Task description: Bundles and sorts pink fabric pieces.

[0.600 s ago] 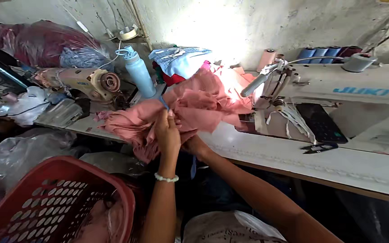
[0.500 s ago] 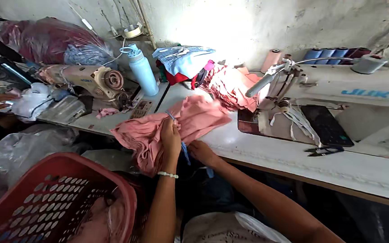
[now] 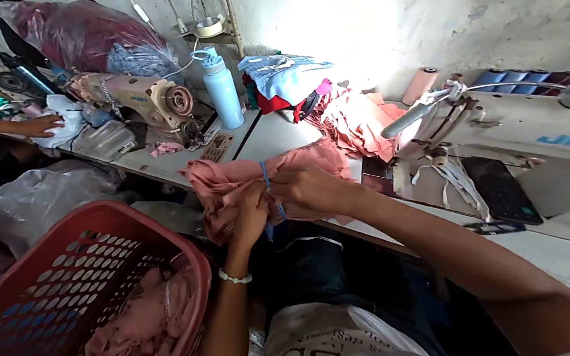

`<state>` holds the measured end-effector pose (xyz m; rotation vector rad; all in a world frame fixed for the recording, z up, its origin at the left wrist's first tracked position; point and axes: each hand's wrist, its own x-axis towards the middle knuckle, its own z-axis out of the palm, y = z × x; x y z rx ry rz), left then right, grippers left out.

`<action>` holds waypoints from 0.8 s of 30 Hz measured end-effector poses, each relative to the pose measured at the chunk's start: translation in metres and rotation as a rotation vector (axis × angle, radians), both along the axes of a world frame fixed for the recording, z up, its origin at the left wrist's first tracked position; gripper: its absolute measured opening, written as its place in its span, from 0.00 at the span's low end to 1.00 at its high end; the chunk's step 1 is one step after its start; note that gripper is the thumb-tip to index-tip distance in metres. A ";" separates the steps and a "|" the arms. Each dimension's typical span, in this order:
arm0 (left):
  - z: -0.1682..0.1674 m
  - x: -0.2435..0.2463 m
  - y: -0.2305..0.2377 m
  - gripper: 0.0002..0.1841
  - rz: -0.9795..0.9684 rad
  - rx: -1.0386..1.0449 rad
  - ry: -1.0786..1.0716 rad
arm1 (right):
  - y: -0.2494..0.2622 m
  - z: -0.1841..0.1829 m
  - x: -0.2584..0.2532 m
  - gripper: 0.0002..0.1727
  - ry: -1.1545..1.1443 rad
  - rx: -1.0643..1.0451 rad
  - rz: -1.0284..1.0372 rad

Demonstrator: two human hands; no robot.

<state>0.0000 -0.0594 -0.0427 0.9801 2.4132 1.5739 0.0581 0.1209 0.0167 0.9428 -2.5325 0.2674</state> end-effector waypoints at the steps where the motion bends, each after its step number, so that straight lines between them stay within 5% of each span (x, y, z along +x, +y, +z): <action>1: 0.003 0.007 0.000 0.13 0.017 0.026 -0.118 | -0.003 0.000 -0.009 0.06 -0.021 -0.023 0.035; 6: -0.010 0.029 0.003 0.15 0.162 0.308 -0.370 | -0.008 -0.026 -0.037 0.06 -0.051 -0.093 0.014; 11: -0.024 0.045 0.023 0.21 0.481 0.172 0.178 | -0.009 -0.030 -0.036 0.08 -0.223 -0.249 -0.205; 15: -0.033 0.040 0.029 0.08 0.470 0.121 0.399 | -0.008 -0.021 -0.036 0.08 -0.331 -0.498 -0.292; 20: -0.008 0.028 0.007 0.06 0.233 0.454 -0.492 | 0.004 -0.021 -0.015 0.10 -0.284 -0.722 -0.126; 24: -0.001 0.026 0.004 0.07 0.112 0.573 -0.707 | 0.007 -0.044 -0.003 0.15 -0.140 -0.503 -0.104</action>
